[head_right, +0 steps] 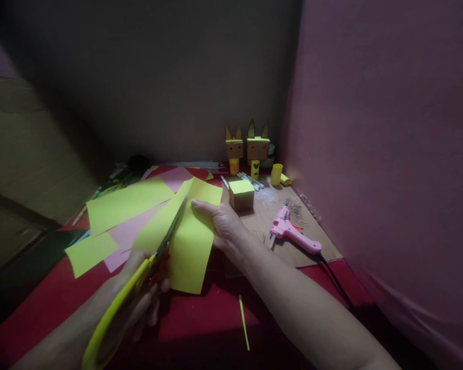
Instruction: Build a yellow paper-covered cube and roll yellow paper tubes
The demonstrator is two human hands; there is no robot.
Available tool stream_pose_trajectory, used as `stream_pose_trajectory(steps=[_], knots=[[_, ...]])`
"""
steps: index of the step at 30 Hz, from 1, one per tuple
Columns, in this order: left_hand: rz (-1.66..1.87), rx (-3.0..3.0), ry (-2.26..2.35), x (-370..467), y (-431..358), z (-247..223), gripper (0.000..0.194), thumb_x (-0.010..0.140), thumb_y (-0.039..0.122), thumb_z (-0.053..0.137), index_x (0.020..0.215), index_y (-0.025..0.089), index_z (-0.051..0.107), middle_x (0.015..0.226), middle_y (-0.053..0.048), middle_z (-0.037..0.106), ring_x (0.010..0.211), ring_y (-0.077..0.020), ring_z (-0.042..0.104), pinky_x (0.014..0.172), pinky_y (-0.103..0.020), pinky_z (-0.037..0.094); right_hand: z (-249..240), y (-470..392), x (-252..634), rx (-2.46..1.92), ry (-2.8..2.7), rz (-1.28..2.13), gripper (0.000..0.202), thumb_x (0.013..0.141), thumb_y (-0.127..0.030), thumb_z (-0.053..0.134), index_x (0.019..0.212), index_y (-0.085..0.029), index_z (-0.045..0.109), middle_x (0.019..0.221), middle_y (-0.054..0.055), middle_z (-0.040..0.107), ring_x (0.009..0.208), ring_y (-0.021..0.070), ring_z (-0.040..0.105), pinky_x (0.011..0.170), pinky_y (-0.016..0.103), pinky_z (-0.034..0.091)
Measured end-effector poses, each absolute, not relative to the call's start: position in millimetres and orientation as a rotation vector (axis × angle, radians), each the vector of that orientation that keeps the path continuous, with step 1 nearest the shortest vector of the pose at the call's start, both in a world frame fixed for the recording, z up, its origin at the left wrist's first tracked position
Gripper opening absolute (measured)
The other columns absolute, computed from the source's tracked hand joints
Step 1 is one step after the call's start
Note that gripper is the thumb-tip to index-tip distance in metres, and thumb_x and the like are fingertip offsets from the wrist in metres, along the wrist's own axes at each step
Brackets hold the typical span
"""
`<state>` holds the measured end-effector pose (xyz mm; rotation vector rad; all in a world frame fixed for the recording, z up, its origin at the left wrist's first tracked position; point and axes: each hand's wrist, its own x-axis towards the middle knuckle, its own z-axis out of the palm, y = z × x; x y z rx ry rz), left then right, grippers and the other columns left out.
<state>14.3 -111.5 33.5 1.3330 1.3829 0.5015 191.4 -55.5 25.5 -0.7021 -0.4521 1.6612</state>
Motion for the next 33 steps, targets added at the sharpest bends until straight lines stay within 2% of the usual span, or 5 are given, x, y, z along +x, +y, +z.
stream_pose_trajectory(steps=[5, 10, 15, 23, 33], knots=[[0.429, 1.258, 1.367, 11, -107, 35, 0.053, 0.092, 0.061, 0.027, 0.064, 0.025, 0.053, 0.034, -0.002, 0.051, 0.031, -0.0196, 0.049, 0.033, -0.028, 0.038, 25, -55, 192, -0.711, -0.460, 1.664, 0.022, 0.061, -0.019, 0.080, 0.081, -0.016, 0.071, 0.068, 0.004, 0.074, 0.081, 0.0272, 0.073, 0.080, 0.044, 0.057], [0.426, 1.255, 1.359, 10, -107, 35, 0.034, 0.089, 0.054, 0.046, 0.077, 0.024, 0.056, 0.033, 0.002, 0.049, 0.029, -0.0154, 0.045, 0.033, -0.024, 0.037, 25, -55, 192, -0.711, -0.437, 1.674, 0.020, 0.062, -0.018, 0.079, 0.081, -0.015, 0.072, 0.067, 0.004, 0.075, 0.082, 0.0274, 0.073, 0.080, 0.043, 0.057], [0.419, 1.235, 1.355, 13, -108, 37, 0.046, 0.091, 0.061, 0.034, 0.072, 0.024, 0.053, 0.031, 0.001, 0.046, 0.026, -0.0148, 0.043, 0.029, -0.023, 0.032, 21, -52, 192, -0.716, -0.428, 1.653, 0.024, 0.061, -0.019, 0.080, 0.083, -0.016, 0.072, 0.067, 0.003, 0.075, 0.077, 0.0262, 0.072, 0.079, 0.043, 0.058], [0.532, 1.325, 1.299, 6, -104, 31, 0.023, 0.076, 0.042, 0.062, 0.089, 0.024, 0.054, 0.048, 0.003, 0.064, 0.031, -0.0169, 0.054, 0.029, -0.022, 0.032, 18, -51, 193, -0.665, -0.392, 1.653, 0.033, 0.054, -0.017, 0.085, 0.084, -0.016, 0.071, 0.069, 0.003, 0.075, 0.077, 0.0258, 0.072, 0.079, 0.042, 0.058], [0.465, 1.293, 1.360, 9, -92, 26, 0.030, 0.088, 0.049, 0.038, 0.082, 0.023, 0.051, 0.047, 0.000, 0.064, 0.035, -0.0194, 0.057, 0.035, -0.027, 0.042, 16, -49, 193, -0.674, -0.387, 1.622, 0.034, 0.055, -0.016, 0.085, 0.087, -0.016, 0.072, 0.073, 0.004, 0.077, 0.076, 0.0241, 0.072, 0.078, 0.040, 0.058]])
